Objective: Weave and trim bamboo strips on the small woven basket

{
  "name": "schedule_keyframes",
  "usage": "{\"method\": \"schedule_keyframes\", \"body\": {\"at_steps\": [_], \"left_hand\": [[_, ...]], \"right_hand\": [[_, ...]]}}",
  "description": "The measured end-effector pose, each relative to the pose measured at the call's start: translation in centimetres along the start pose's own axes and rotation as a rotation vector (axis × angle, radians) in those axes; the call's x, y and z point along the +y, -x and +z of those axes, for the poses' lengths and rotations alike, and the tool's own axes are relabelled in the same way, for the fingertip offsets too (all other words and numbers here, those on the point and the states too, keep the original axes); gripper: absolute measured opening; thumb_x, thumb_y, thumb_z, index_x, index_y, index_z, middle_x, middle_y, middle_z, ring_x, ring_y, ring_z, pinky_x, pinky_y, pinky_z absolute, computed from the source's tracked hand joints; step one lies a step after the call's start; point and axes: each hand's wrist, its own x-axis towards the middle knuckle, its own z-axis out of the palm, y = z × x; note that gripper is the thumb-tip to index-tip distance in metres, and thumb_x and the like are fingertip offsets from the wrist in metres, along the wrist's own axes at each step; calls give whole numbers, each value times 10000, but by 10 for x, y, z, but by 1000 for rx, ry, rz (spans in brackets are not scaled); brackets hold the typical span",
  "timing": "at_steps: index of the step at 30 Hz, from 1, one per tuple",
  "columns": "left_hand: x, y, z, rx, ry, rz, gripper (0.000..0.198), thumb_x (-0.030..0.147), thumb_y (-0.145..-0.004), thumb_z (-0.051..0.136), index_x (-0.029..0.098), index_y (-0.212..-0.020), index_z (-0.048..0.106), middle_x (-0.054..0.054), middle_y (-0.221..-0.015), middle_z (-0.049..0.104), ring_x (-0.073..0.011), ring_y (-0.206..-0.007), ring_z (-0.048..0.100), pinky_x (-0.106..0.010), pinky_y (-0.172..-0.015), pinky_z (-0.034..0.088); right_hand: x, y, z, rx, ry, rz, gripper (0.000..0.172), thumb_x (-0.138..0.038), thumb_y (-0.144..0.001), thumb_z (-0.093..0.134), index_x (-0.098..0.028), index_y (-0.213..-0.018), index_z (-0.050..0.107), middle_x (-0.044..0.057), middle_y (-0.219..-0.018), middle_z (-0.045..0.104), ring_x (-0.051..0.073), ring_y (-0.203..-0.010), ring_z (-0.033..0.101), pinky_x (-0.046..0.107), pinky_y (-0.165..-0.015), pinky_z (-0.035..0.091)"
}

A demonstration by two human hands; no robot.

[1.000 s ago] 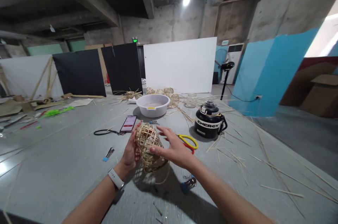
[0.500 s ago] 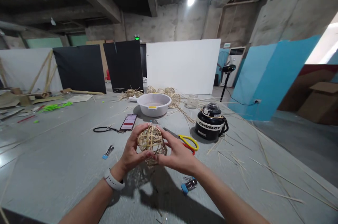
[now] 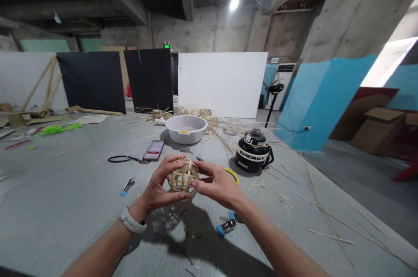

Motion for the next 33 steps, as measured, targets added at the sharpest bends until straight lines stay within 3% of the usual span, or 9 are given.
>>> {"method": "schedule_keyframes", "body": {"at_steps": [8, 12, 15, 25, 33], "left_hand": [[3, -1, -2, 30, 81, -41, 600, 390, -768, 783, 312, -1314, 547, -124, -1360, 516, -334, -1289, 496, -512, -1018, 461], [3, -3, -2, -1, 15, 3, 651, 382, -735, 815, 323, -1321, 538, -118, -1368, 505, -330, -1294, 482, -498, -1027, 448], [4, -1, -1, -31, -49, 32, 690, 358, -722, 829, 334, -1338, 521, -116, -1390, 485, -324, -1304, 466, -501, -1046, 426], [5, -1, 1, -59, -50, 16, 711, 362, -708, 841, 335, -1339, 516, -120, -1388, 482, -337, -1310, 461, -510, -1040, 428], [0, 3, 3, -24, 23, -66, 662, 339, -713, 838, 331, -1305, 543, -117, -1382, 478, -335, -1311, 463, -502, -1045, 427]], "right_hand": [[3, -2, -2, 48, -86, 53, 421, -128, -702, 590, -206, -1085, 748, 53, -1031, 767, 243, -996, 696, 397, -896, 547], [4, -5, -7, 14, -202, 86, 330, -267, -753, 601, -193, -1036, 752, 62, -1007, 764, 242, -986, 686, 425, -923, 517], [2, -7, -7, 71, -195, 132, 336, -392, -768, 637, -163, -992, 740, 92, -1004, 756, 245, -948, 680, 418, -886, 514], [8, -7, -3, 70, -210, 163, 254, -281, -696, 662, -165, -914, 723, 57, -928, 753, 195, -848, 665, 324, -785, 493], [5, -9, -4, 55, -220, 172, 289, -298, -702, 639, -175, -936, 755, 41, -882, 758, 209, -864, 668, 354, -830, 489]]}}
